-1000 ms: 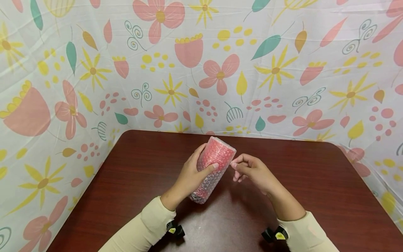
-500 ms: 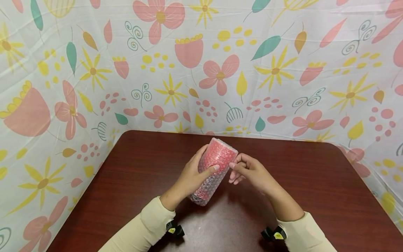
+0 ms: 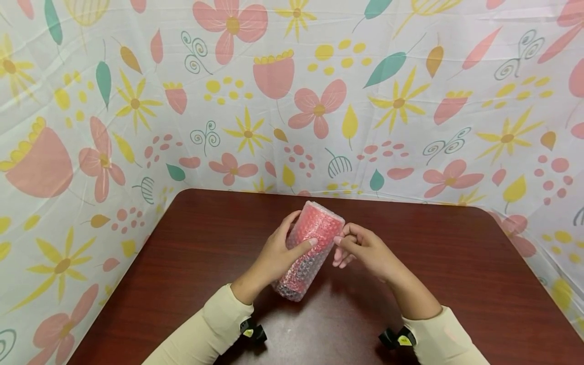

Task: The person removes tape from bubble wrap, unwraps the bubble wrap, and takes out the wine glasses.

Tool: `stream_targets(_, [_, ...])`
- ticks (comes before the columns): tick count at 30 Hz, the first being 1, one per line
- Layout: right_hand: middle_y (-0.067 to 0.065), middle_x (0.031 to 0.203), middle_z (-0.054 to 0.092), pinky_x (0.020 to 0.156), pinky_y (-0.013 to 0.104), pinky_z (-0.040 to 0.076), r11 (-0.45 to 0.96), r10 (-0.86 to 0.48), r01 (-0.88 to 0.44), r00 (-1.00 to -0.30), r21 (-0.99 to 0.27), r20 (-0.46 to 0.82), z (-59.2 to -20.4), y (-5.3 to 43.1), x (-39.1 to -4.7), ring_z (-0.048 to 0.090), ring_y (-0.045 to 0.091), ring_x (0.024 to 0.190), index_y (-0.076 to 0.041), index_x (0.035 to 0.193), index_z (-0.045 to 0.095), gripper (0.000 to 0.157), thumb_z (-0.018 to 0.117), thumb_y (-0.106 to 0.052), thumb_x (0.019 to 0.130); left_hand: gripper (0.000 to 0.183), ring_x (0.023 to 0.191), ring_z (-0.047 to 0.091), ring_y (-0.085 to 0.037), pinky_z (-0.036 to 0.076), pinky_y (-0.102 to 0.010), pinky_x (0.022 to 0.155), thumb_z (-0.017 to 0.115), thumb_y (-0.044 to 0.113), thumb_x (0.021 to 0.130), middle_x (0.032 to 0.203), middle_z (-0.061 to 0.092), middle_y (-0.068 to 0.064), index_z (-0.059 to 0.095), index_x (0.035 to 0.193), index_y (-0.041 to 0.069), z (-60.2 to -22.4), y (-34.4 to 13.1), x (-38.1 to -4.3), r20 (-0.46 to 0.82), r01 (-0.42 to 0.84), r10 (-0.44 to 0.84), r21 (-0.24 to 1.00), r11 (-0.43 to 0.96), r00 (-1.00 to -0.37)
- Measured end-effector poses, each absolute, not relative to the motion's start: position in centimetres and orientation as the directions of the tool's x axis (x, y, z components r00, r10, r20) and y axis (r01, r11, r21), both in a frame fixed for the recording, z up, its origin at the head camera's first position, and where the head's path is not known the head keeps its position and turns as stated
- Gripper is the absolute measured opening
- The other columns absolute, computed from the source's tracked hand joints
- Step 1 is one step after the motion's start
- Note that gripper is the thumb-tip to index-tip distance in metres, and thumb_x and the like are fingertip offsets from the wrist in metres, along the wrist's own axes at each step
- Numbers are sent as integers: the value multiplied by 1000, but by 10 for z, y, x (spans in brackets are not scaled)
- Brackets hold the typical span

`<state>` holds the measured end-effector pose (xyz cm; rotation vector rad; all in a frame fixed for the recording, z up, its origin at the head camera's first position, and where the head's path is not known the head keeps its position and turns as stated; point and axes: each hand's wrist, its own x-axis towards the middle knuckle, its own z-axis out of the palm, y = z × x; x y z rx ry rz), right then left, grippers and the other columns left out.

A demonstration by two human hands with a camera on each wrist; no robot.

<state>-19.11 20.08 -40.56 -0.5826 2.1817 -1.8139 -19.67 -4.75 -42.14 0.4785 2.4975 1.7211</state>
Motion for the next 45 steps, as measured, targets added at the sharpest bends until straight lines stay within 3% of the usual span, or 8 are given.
stream_targets(7, [14, 79, 69, 67, 43, 62, 139, -458, -130, -887, -982, 53, -404, 199, -190, 73, 30, 72, 12, 107, 47, 27, 51, -14, 106, 88, 125, 56, -24, 50, -48, 103, 71, 59, 87, 147, 49, -4, 30, 158, 28, -420, -47, -196, 77, 181, 280, 912, 368, -957])
stream_targets(10, [13, 79, 69, 66, 43, 62, 141, -455, -122, -889, -982, 45, -403, 199, -190, 73, 28, 71, 12, 106, 47, 24, 50, -12, 106, 86, 128, 54, -26, 48, -50, 104, 68, 60, 89, 152, 44, -6, 28, 159, 31, -421, -47, -195, 82, 201, 306, 902, 382, -949])
stream_targets(17, [14, 79, 68, 66, 49, 61, 165, -437, -117, -899, -979, 34, -403, 199, -190, 73, 35, 71, 8, 104, 49, 19, 49, -11, 106, 79, 113, 64, -25, 56, -45, 90, 67, 57, 91, 144, 55, -9, 26, 157, 39, -421, -46, -195, 65, 193, 342, 916, 352, -937])
stream_targets(28, [22, 88, 69, 71, 47, 62, 192, -456, -114, -890, -975, 14, -405, 199, -191, 72, 43, 78, 13, 114, 48, 26, 47, -12, 107, 77, 117, 61, -20, 53, -44, 97, 73, 55, 87, 144, 54, 0, 37, 152, 36, -423, -46, -197, 96, 190, 276, 922, 337, -956])
stream_targets(34, [22, 90, 69, 74, 50, 61, 204, -457, -107, -889, -973, 2, -406, 199, -191, 74, 36, 79, 10, 116, 49, 23, 44, -11, 107, 79, 120, 58, -19, 51, -44, 100, 76, 55, 85, 144, 51, 1, 38, 151, 34, -421, -46, -196, 106, 194, 254, 916, 351, -961])
stream_targets(39, [24, 92, 69, 73, 44, 62, 195, -467, -116, -884, -974, 12, -408, 198, -192, 75, 26, 79, 13, 119, 47, 25, 42, -9, 107, 81, 121, 56, -19, 50, -45, 101, 77, 56, 83, 144, 51, 1, 39, 150, 30, -420, -45, -196, 121, 201, 227, 904, 376, -966])
stream_targets(45, [31, 97, 67, 73, 38, 62, 183, -484, -128, -875, -975, 24, -408, 197, -192, 75, 24, 80, 15, 119, 44, 28, 41, -10, 108, 82, 120, 56, -19, 49, -46, 101, 78, 56, 82, 143, 52, 1, 41, 149, 28, -422, -45, -197, 142, 214, 205, 896, 390, -968])
